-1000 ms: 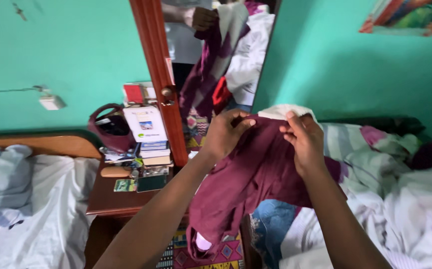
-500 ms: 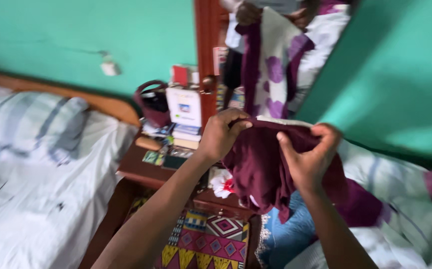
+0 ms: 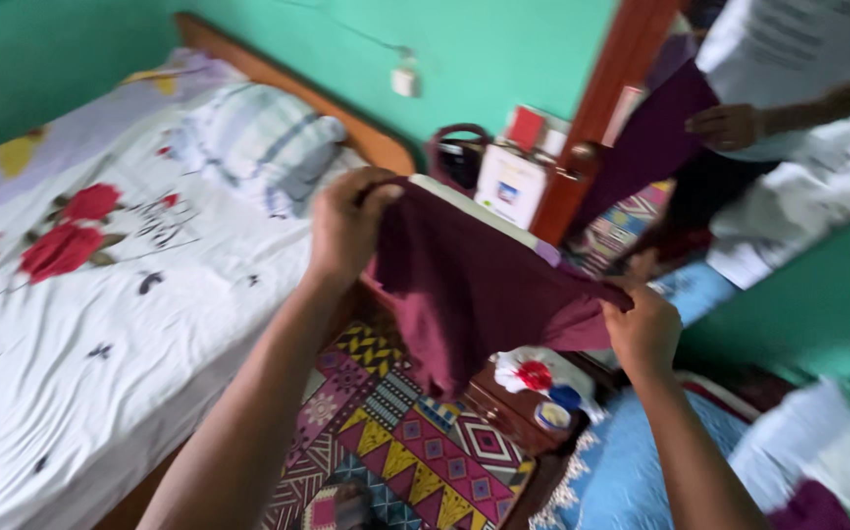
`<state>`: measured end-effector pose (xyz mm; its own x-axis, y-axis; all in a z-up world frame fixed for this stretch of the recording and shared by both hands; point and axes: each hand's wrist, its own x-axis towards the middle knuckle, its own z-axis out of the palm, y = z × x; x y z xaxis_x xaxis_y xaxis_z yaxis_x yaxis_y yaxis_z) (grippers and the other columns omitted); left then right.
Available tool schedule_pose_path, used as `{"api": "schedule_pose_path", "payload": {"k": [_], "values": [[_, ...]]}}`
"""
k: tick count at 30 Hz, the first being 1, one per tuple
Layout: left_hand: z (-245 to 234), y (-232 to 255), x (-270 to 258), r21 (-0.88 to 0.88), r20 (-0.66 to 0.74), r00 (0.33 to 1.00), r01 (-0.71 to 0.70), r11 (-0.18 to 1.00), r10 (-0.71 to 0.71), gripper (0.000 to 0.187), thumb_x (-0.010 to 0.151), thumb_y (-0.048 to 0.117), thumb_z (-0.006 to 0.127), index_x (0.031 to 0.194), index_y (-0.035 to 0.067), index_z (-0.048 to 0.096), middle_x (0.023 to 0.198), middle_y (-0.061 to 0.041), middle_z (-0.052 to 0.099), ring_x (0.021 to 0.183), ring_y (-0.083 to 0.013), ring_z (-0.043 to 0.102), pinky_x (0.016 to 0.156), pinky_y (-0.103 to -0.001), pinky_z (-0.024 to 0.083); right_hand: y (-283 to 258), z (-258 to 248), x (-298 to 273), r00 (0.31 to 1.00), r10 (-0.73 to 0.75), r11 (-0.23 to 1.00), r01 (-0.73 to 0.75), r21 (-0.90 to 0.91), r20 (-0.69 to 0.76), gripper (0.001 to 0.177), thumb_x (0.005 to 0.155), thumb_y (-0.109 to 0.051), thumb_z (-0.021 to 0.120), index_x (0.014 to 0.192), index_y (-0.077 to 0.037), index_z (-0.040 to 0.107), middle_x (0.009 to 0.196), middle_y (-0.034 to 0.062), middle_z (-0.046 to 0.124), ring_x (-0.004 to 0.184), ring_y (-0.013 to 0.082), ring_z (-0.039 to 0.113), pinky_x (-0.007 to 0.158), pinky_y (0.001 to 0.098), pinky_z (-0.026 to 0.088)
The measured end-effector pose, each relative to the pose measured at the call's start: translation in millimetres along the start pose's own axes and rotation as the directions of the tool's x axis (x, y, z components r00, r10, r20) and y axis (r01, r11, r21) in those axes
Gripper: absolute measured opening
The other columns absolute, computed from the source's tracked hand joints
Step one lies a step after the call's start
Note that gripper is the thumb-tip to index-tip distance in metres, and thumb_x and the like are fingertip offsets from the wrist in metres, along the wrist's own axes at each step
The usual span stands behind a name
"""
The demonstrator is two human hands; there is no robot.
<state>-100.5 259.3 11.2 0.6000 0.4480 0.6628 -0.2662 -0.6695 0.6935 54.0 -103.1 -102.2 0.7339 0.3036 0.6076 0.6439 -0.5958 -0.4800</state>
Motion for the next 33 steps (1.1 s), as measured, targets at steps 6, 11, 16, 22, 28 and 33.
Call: {"api": "schedule_pose_path", "payload": {"k": [6, 11, 16, 22, 28, 33], "values": [[-114.4, -25.8, -12.7, 0.141, -0.232, 0.955, 0.219, 0.965, -0.183, 0.016, 0.093, 0.014, 0.075, 0.106, 0.003, 0.076, 0.091, -0.010, 0.077, 0.080, -0.0173, 0.071, 0.079, -0.031, 0.056, -86.1, 41.1, 45.8, 0.977, -0.204, 0.934, 0.176, 0.311, 0.062, 0.028, 0.084, 0.004, 0.069, 0.110, -0.004, 0.076, 0.102, 0.0158, 0.076, 0.093, 0.0281, 0.076, 0.086, 0.0374, 0.059], [-197.1, -41.7, -20.3, 0.170, -0.367, 0.892, 0.343, 0.924, -0.264, 0.017, 0.095, 0.016, 0.074, 0.107, 0.004, 0.075, 0.090, -0.007, 0.077, 0.080, -0.0130, 0.069, 0.078, -0.030, 0.055, -178.0, 82.0, 74.2, 0.964, -0.242, 0.882, 0.172, 0.439, 0.108, 0.031, 0.082, 0.009, 0.068, 0.109, -0.003, 0.076, 0.100, 0.0149, 0.077, 0.089, 0.0234, 0.076, 0.081, 0.0336, 0.058], [-268.1, -64.1, -33.0, 0.118, -0.445, 0.846, 0.381, 0.917, -0.294, 0.016, 0.094, 0.015, 0.075, 0.106, 0.003, 0.074, 0.088, -0.005, 0.076, 0.080, -0.0115, 0.068, 0.078, -0.029, 0.055, -250.1, 128.8, 82.3, 0.955, -0.239, 0.885, 0.142, 0.444, 0.173, 0.030, 0.082, 0.008, 0.071, 0.108, -0.004, 0.078, 0.098, 0.0139, 0.078, 0.086, 0.0203, 0.076, 0.076, 0.0320, 0.057], [-351.7, -81.4, -42.7, 0.181, -0.523, 0.830, 0.332, 0.926, -0.195, 0.016, 0.095, 0.015, 0.074, 0.106, 0.003, 0.075, 0.091, -0.005, 0.075, 0.082, -0.0118, 0.066, 0.079, -0.028, 0.054, -326.2, 184.1, 93.4, 0.920, -0.375, 0.775, 0.242, 0.584, 0.116, 0.018, 0.091, 0.001, 0.075, 0.107, -0.005, 0.078, 0.099, 0.0102, 0.078, 0.087, 0.0180, 0.076, 0.080, 0.0287, 0.058], [-434.5, -80.1, -51.8, 0.170, -0.624, 0.744, 0.427, 0.888, -0.238, 0.018, 0.094, 0.018, 0.075, 0.106, 0.005, 0.076, 0.091, -0.004, 0.077, 0.083, -0.0112, 0.069, 0.079, -0.027, 0.055, -412.9, 231.3, 101.7, 0.889, -0.458, 0.706, 0.346, 0.618, 0.026, 0.020, 0.088, 0.002, 0.075, 0.107, -0.004, 0.079, 0.099, 0.0118, 0.078, 0.090, 0.0183, 0.075, 0.081, 0.0301, 0.057], [-483.3, -84.0, -66.2, 0.243, -0.696, 0.699, 0.446, 0.862, -0.165, 0.022, 0.093, 0.021, 0.076, 0.108, 0.005, 0.076, 0.091, -0.006, 0.077, 0.083, -0.0136, 0.070, 0.079, -0.029, 0.055, -471.8, 262.3, 112.3, 0.844, -0.530, 0.668, 0.359, 0.652, 0.079, 0.018, 0.088, 0.001, 0.074, 0.105, -0.005, 0.079, 0.094, 0.0109, 0.077, 0.083, 0.0181, 0.074, 0.075, 0.0305, 0.056]]}}
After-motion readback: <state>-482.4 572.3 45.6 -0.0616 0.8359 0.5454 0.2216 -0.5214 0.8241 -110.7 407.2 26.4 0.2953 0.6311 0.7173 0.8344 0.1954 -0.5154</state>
